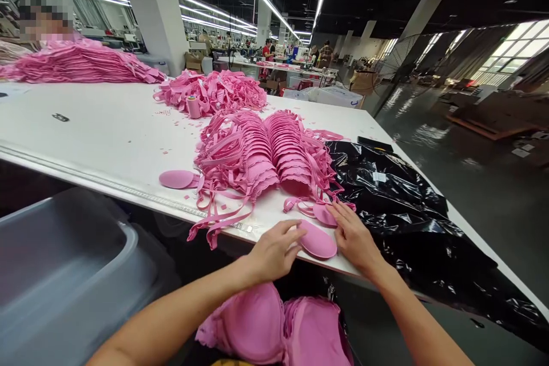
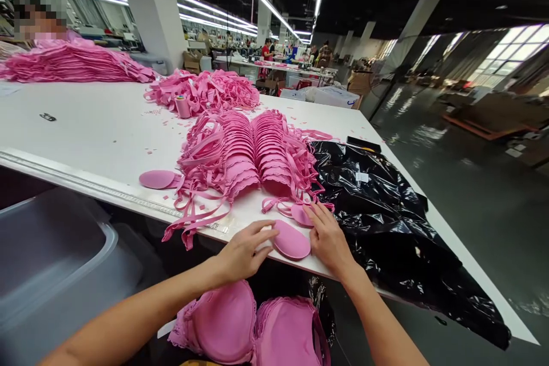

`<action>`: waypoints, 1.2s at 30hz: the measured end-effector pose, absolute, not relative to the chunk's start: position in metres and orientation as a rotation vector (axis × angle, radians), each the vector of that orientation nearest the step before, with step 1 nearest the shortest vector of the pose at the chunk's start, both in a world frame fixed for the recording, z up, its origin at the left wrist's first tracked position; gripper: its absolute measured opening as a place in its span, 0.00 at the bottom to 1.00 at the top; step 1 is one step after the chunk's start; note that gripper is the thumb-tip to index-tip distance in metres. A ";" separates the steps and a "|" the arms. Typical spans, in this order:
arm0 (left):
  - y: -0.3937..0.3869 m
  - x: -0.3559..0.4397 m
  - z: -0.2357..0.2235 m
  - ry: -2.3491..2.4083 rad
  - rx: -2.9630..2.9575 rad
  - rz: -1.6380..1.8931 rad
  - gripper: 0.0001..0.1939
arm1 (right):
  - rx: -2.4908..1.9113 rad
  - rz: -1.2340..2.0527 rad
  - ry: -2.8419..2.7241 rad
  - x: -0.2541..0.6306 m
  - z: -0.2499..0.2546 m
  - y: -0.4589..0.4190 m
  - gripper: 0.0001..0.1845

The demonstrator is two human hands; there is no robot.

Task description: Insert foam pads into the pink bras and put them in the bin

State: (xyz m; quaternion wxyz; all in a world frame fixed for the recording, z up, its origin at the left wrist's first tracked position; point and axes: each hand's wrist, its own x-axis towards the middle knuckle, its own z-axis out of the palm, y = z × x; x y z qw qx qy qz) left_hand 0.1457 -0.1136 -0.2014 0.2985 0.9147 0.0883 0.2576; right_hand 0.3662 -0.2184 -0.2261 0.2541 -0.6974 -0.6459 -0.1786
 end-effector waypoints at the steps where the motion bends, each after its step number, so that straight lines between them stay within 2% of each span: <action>1: -0.108 0.154 -0.199 0.189 2.465 0.689 0.19 | -1.860 -0.471 -1.705 0.362 -0.223 -0.225 0.27; 3: -0.099 0.167 -0.196 0.144 2.498 0.640 0.21 | -1.835 -0.416 -1.543 0.349 -0.218 -0.242 0.22; 6: -0.094 0.175 -0.194 0.199 2.464 0.515 0.24 | -1.932 -0.157 -1.266 0.327 -0.216 -0.261 0.18; 8: -0.095 0.177 -0.196 0.260 2.423 0.477 0.25 | -2.002 0.013 -1.152 0.316 -0.218 -0.265 0.21; 13: -0.100 0.180 -0.201 0.365 2.289 0.478 0.26 | -2.005 0.202 -1.082 0.305 -0.220 -0.253 0.27; 19: -0.106 0.165 -0.195 0.492 1.848 0.440 0.22 | -1.663 0.554 -0.984 0.289 -0.212 -0.258 0.22; 22: -0.113 0.146 -0.192 0.470 1.570 0.370 0.21 | -1.580 0.747 -1.118 0.273 -0.204 -0.273 0.23; 25: -0.123 0.127 -0.194 0.494 1.405 0.349 0.21 | -1.605 0.782 -1.327 0.258 -0.201 -0.284 0.23; 28: -0.130 0.108 -0.200 0.520 1.265 0.379 0.20 | -1.589 0.707 -1.314 0.247 -0.212 -0.288 0.17; 32: -0.139 0.079 -0.210 0.353 1.142 0.274 0.34 | -1.448 0.573 -1.109 0.232 -0.234 -0.286 0.13; 33: -0.142 0.073 -0.213 0.336 1.180 0.254 0.34 | -1.423 0.562 -1.086 0.228 -0.239 -0.285 0.13; 36: -0.149 0.061 -0.223 0.383 1.355 0.369 0.22 | -1.390 0.584 -1.052 0.215 -0.247 -0.280 0.12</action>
